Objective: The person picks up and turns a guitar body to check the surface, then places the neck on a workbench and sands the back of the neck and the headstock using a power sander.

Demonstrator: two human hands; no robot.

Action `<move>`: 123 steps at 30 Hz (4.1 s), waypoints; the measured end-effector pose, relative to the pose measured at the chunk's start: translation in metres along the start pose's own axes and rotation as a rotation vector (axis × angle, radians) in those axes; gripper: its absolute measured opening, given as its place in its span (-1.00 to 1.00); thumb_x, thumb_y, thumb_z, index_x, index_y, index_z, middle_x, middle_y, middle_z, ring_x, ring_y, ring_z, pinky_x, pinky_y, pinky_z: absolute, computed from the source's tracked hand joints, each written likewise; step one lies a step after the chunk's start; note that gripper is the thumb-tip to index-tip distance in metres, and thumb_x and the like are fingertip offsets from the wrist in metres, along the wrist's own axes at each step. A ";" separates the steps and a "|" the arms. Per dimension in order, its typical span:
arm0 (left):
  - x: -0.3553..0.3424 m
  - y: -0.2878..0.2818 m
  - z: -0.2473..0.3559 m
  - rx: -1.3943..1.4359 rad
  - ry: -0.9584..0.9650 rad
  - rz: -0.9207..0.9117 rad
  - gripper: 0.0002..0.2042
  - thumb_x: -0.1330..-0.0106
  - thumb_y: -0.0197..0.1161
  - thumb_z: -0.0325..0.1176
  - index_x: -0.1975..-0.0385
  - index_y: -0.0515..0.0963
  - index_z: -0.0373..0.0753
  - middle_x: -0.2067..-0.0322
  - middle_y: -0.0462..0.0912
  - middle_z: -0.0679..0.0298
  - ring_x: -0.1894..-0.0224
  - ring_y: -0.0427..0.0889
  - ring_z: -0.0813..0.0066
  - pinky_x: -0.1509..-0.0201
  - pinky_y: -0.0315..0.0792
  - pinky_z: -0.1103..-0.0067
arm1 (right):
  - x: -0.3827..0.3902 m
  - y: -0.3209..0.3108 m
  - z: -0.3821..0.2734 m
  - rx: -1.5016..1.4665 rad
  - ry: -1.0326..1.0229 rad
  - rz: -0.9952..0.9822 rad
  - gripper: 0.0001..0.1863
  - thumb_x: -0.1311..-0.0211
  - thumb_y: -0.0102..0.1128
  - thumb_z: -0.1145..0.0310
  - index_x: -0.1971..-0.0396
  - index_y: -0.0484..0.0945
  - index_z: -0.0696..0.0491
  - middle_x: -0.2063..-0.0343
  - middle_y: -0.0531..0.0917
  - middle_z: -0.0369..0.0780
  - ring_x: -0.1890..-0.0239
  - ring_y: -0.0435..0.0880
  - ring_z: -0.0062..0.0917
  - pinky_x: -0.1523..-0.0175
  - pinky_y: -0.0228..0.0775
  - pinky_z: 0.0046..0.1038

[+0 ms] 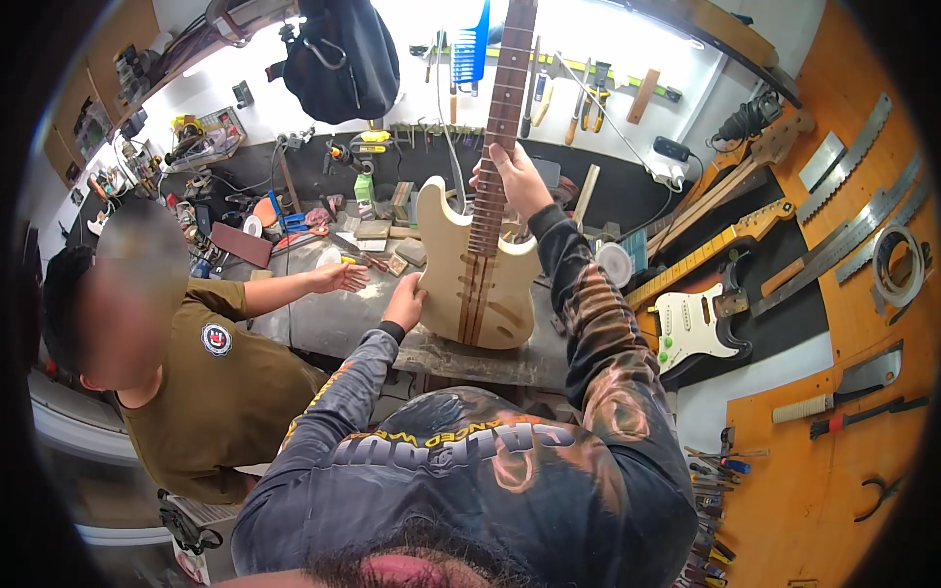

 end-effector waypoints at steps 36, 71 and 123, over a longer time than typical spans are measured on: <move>0.500 0.035 -0.200 -0.558 -0.447 -1.348 -0.57 -0.37 0.27 -0.03 -0.07 0.79 -0.17 -0.08 0.79 -0.07 -0.20 0.73 -0.10 -0.31 0.55 0.14 | 0.397 -0.015 0.167 0.949 -0.025 0.061 -0.61 -0.17 0.12 0.67 -0.03 0.55 0.13 -0.07 0.53 0.02 -0.25 0.51 0.00 -0.41 0.35 -0.11; 0.158 -0.250 0.222 0.035 0.403 0.028 -0.65 -0.43 0.36 -0.49 -0.20 0.66 -0.23 -0.12 0.74 0.14 -0.21 0.69 0.23 -0.28 0.55 0.33 | 0.133 0.128 -0.018 0.164 -0.090 0.017 -0.81 -0.57 0.31 0.40 0.03 0.52 0.15 0.28 0.75 -0.28 0.19 0.78 -0.58 0.04 0.62 -0.45; 0.213 -0.568 -0.165 0.683 -0.383 0.832 -0.67 -0.54 0.41 -0.21 -0.15 0.56 -0.20 -0.04 0.72 0.24 -0.06 0.75 0.30 -0.16 0.63 0.35 | 0.155 0.306 0.231 1.109 0.005 -0.630 -0.74 -0.05 0.39 0.30 0.29 0.59 0.09 0.40 0.78 -0.04 0.29 0.81 -0.05 0.10 0.62 -0.05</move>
Point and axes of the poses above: each hand's wrist, its own x-axis away from the middle knuckle, its own y-axis out of the palm, z = x × y, the point moved 3 cm from there along -x, towards the middle knuckle
